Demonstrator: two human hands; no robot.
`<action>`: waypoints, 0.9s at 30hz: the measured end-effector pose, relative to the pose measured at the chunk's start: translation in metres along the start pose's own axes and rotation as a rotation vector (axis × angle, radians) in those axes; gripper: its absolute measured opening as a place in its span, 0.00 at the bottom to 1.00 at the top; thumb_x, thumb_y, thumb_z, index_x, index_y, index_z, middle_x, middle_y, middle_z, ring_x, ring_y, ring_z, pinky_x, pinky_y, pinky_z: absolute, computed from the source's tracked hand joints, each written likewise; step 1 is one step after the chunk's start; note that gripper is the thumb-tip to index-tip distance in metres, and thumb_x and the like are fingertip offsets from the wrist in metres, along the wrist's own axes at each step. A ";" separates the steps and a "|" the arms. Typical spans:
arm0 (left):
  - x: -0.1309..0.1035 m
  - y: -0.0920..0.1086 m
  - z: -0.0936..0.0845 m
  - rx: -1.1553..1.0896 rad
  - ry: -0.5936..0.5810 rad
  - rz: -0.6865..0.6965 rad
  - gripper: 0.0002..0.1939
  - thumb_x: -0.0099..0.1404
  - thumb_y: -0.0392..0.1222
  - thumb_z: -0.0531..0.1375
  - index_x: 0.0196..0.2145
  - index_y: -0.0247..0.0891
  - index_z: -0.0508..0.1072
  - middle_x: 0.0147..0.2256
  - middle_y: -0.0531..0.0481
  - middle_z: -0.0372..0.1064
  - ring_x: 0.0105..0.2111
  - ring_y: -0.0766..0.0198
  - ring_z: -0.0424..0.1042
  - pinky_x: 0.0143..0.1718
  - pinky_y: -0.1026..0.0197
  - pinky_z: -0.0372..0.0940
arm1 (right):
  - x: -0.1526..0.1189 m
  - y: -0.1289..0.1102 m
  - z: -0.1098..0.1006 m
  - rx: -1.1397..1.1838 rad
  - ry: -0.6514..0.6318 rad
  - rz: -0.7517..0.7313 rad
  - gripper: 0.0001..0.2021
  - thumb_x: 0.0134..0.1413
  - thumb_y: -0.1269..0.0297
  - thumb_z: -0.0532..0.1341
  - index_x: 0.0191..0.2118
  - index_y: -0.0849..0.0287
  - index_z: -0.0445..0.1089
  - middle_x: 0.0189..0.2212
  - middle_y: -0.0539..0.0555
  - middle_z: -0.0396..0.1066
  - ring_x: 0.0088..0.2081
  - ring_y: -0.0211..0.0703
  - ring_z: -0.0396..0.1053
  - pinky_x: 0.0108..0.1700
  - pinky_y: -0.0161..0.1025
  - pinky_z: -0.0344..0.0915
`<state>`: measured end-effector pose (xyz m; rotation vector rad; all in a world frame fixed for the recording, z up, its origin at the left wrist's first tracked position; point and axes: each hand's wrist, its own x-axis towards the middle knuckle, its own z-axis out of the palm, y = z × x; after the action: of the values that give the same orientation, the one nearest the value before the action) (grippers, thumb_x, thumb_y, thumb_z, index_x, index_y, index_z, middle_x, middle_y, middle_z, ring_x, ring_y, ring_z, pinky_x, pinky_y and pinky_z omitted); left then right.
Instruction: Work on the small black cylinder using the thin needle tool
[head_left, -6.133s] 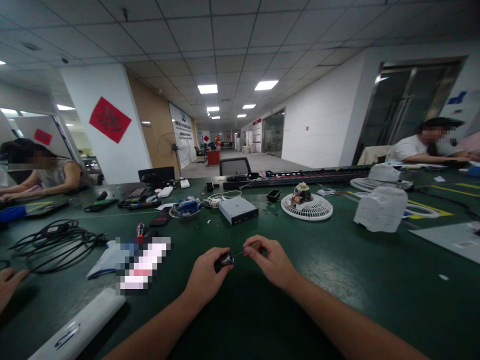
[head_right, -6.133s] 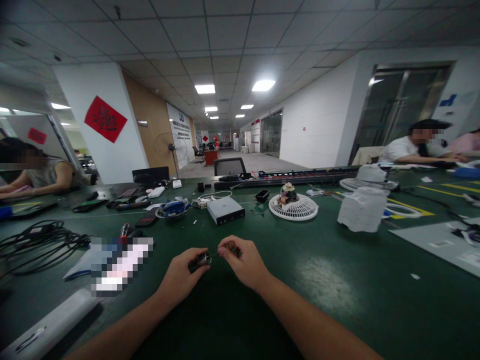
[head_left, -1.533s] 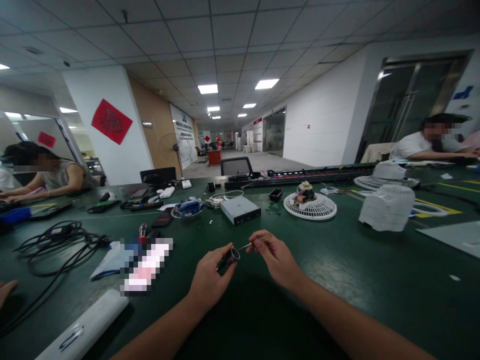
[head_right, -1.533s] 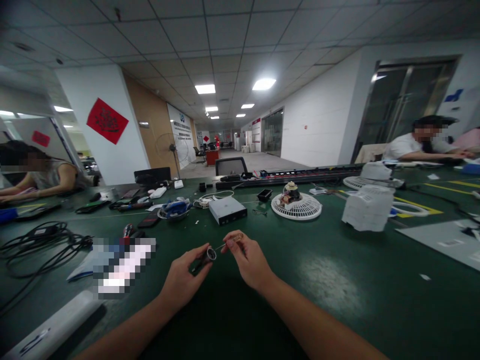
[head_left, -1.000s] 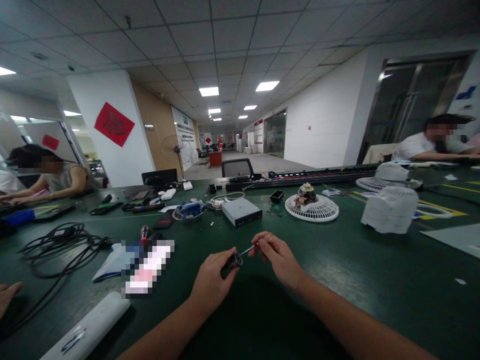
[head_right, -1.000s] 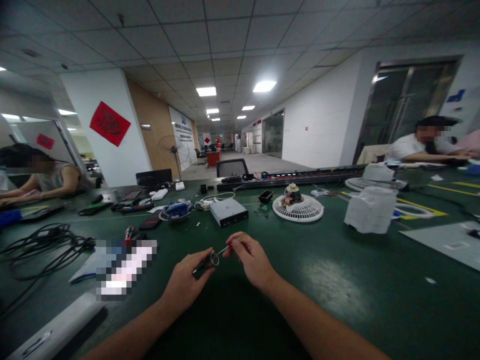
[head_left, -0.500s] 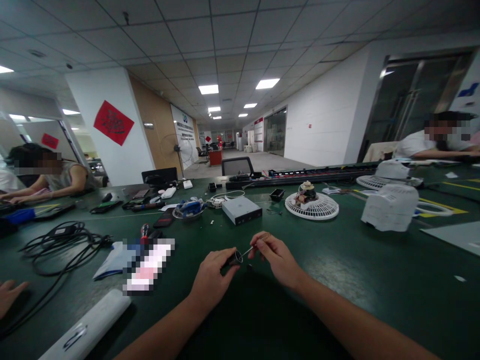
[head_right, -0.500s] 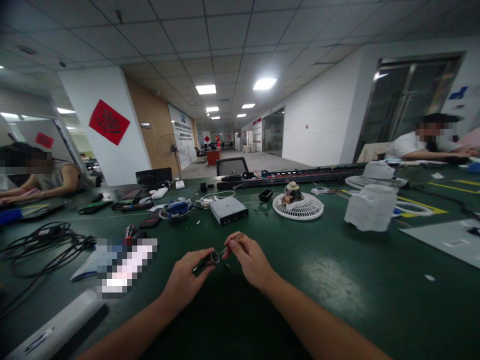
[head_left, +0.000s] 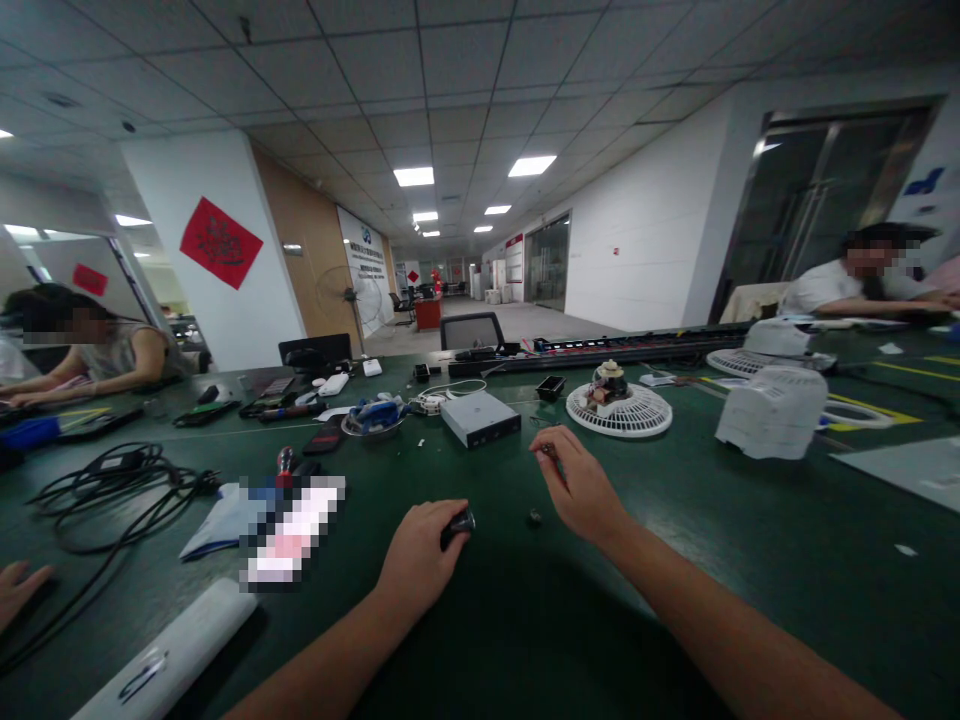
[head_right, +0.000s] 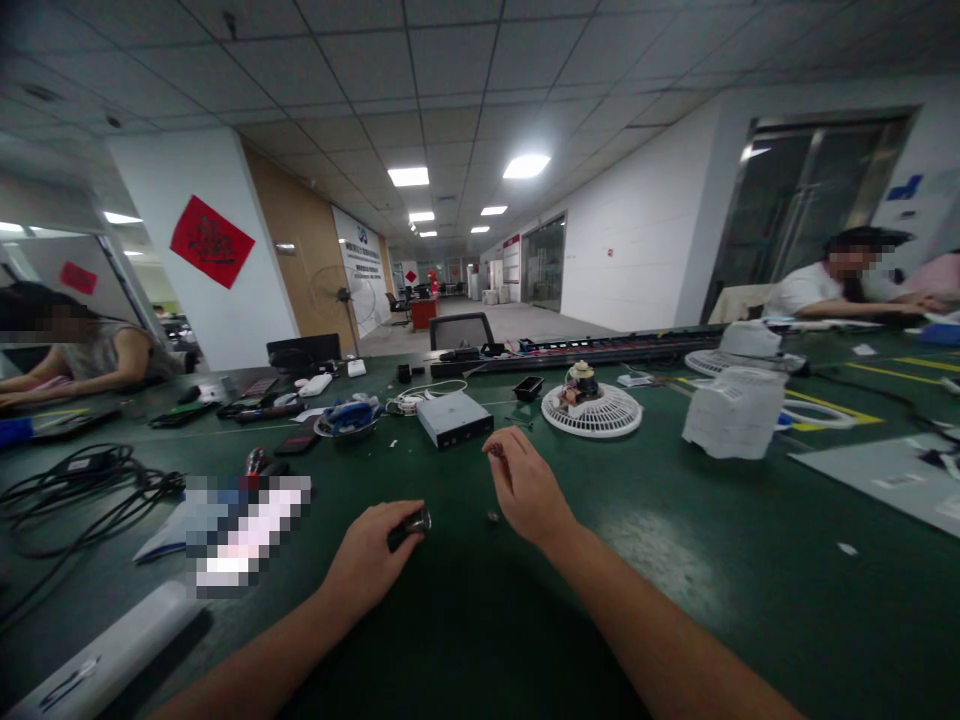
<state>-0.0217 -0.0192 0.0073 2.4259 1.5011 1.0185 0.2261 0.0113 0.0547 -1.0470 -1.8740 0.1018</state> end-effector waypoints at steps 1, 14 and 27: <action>0.000 0.000 0.000 0.002 -0.003 0.001 0.19 0.61 0.34 0.63 0.51 0.43 0.76 0.47 0.46 0.78 0.47 0.51 0.76 0.50 0.46 0.69 | 0.002 0.006 -0.002 -0.060 -0.105 0.067 0.09 0.61 0.70 0.52 0.40 0.58 0.68 0.39 0.58 0.71 0.41 0.48 0.69 0.45 0.44 0.63; 0.000 0.003 0.002 0.025 -0.066 -0.021 0.23 0.61 0.35 0.63 0.55 0.40 0.73 0.48 0.43 0.77 0.48 0.48 0.75 0.51 0.43 0.68 | -0.010 0.008 0.020 -0.025 -0.552 0.288 0.09 0.43 0.59 0.73 0.28 0.56 0.75 0.26 0.51 0.76 0.27 0.43 0.72 0.25 0.35 0.61; 0.003 0.009 -0.007 0.028 -0.078 0.009 0.18 0.60 0.35 0.66 0.48 0.46 0.76 0.44 0.48 0.76 0.45 0.51 0.73 0.46 0.48 0.67 | -0.014 -0.016 0.029 0.000 -0.443 0.020 0.07 0.54 0.73 0.66 0.37 0.55 0.78 0.33 0.52 0.76 0.37 0.45 0.71 0.39 0.40 0.66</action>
<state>-0.0176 -0.0232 0.0176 2.4636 1.4906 0.8995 0.1969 0.0013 0.0367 -1.1071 -2.2576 0.3712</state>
